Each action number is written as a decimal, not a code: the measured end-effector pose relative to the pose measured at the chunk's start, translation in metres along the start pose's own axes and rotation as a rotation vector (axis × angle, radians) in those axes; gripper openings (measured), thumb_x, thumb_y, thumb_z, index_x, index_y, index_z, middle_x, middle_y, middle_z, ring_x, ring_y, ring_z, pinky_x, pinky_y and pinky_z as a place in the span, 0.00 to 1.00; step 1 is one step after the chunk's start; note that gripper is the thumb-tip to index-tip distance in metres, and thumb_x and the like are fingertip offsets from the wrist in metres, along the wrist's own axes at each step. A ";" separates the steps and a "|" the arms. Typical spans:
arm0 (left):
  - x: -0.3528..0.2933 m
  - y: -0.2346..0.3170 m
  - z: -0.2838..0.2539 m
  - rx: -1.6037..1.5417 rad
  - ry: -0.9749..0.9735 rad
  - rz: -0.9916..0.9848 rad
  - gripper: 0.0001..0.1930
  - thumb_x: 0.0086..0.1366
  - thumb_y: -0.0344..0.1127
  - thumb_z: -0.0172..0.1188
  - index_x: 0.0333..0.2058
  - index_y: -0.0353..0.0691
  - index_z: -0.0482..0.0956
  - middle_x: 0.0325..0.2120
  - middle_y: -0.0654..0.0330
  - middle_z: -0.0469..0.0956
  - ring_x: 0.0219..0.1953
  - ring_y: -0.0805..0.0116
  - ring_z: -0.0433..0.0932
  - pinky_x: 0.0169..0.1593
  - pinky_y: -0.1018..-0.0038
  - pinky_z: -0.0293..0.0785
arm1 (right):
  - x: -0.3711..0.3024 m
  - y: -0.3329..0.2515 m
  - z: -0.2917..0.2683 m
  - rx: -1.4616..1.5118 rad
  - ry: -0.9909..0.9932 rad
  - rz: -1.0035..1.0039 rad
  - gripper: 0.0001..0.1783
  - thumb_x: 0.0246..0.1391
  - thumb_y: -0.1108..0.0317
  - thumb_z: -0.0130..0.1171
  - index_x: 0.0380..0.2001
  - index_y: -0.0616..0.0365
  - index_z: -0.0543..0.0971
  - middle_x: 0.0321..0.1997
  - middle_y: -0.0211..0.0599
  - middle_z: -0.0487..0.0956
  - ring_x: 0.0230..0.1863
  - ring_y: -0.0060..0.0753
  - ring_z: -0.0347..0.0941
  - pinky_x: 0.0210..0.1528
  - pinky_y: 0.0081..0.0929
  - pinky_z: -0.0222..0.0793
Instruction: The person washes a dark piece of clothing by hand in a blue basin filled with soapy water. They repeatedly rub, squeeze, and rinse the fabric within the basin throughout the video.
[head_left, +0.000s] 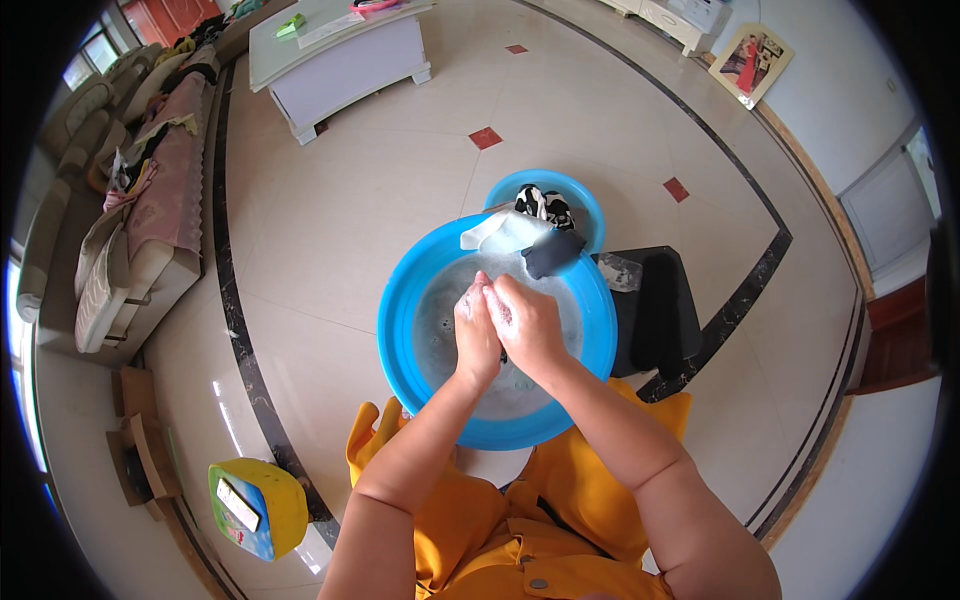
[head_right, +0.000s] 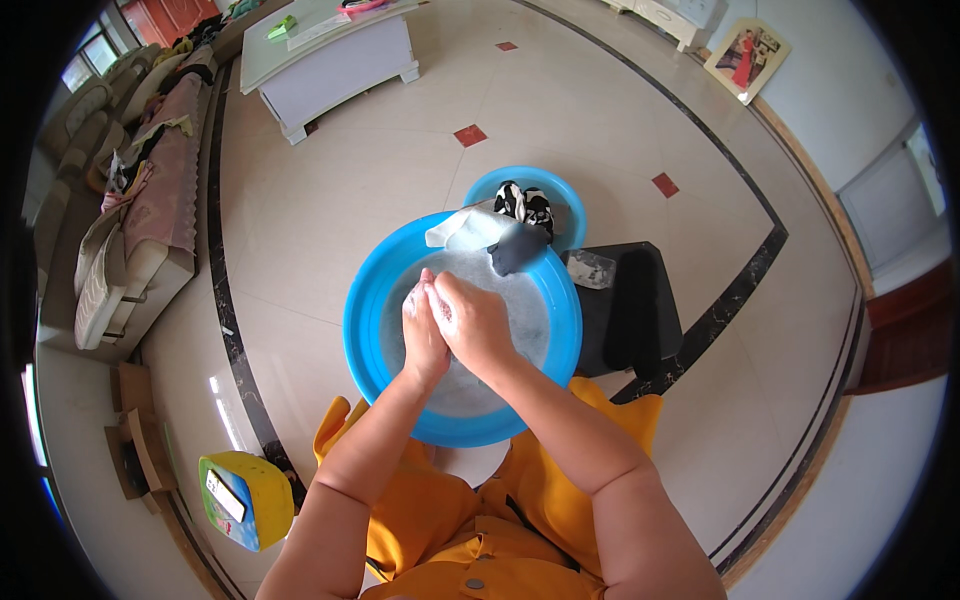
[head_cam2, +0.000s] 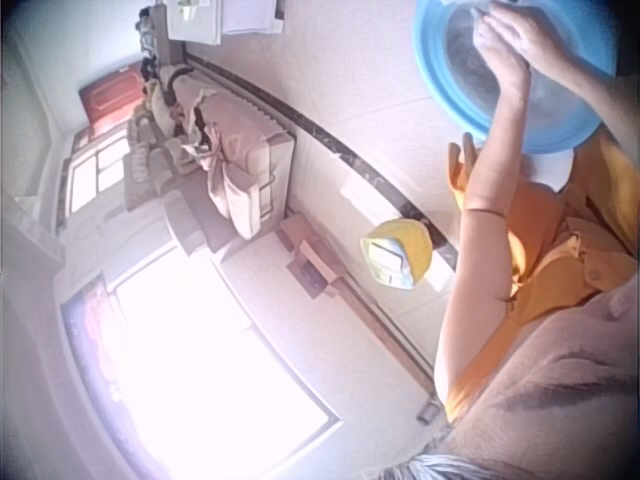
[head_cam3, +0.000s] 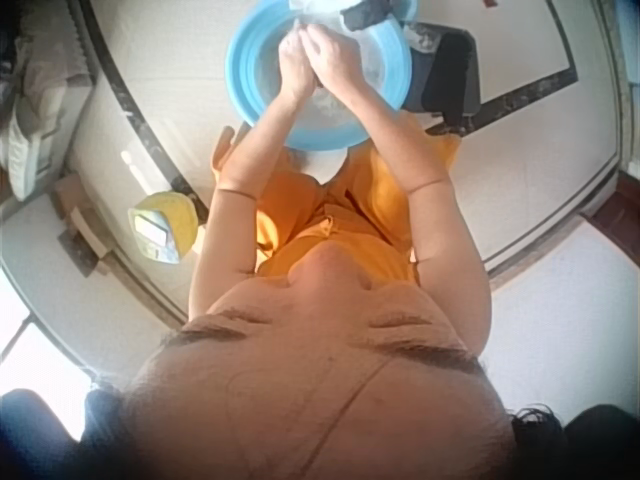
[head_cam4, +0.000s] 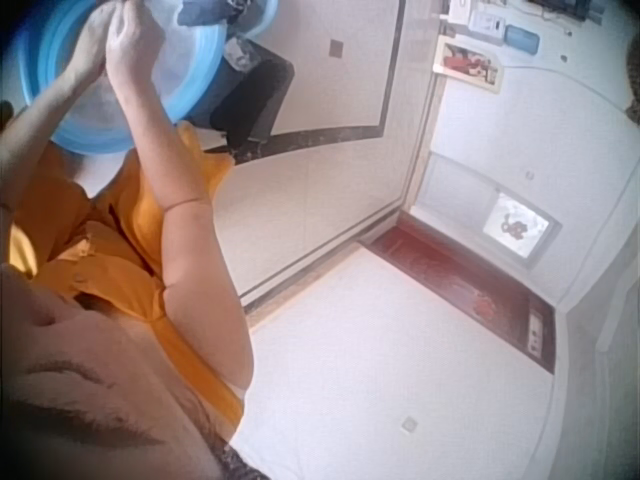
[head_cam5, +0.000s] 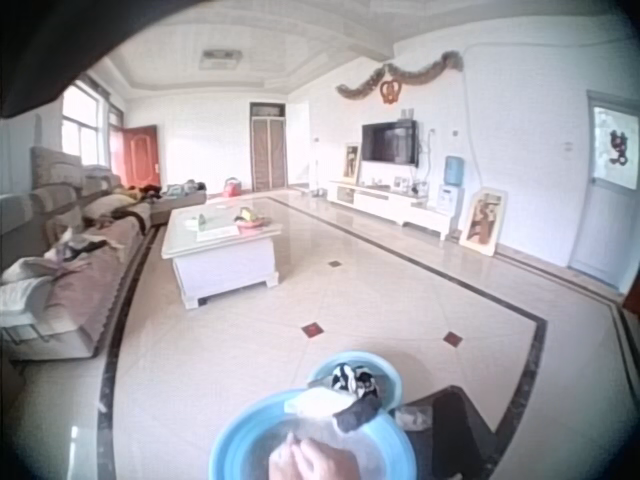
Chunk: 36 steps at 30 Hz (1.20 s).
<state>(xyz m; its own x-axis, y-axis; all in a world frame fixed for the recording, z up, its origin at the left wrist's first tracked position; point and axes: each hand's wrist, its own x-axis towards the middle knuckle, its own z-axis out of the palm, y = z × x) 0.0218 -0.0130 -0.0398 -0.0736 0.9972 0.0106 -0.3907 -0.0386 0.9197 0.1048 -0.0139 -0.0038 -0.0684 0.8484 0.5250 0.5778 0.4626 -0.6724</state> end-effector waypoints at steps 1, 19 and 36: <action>-0.002 0.004 0.000 0.083 -0.033 0.049 0.15 0.70 0.41 0.41 0.30 0.39 0.71 0.26 0.66 0.71 0.30 0.79 0.67 0.34 0.79 0.65 | 0.001 0.001 -0.001 0.001 0.015 0.007 0.10 0.52 0.71 0.56 0.21 0.58 0.67 0.17 0.44 0.72 0.20 0.48 0.70 0.20 0.39 0.63; 0.005 0.031 0.004 -0.041 0.067 -0.223 0.16 0.68 0.43 0.45 0.31 0.35 0.74 0.29 0.66 0.72 0.33 0.79 0.67 0.39 0.79 0.65 | 0.021 0.017 -0.032 0.456 -0.264 0.377 0.14 0.54 0.63 0.58 0.33 0.66 0.76 0.27 0.39 0.78 0.29 0.23 0.72 0.34 0.21 0.65; 0.012 0.020 -0.004 -0.164 0.057 -0.245 0.17 0.69 0.46 0.44 0.29 0.40 0.72 0.25 0.67 0.72 0.28 0.80 0.66 0.32 0.79 0.65 | 0.003 0.002 -0.007 -0.044 -0.123 -0.064 0.09 0.49 0.66 0.60 0.24 0.57 0.72 0.18 0.41 0.74 0.19 0.46 0.72 0.20 0.36 0.65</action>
<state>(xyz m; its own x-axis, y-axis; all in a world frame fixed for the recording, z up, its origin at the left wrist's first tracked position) 0.0091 -0.0025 -0.0225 -0.0083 0.9731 -0.2304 -0.5458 0.1886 0.8164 0.1115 -0.0120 0.0004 -0.2034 0.8440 0.4963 0.6038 0.5071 -0.6150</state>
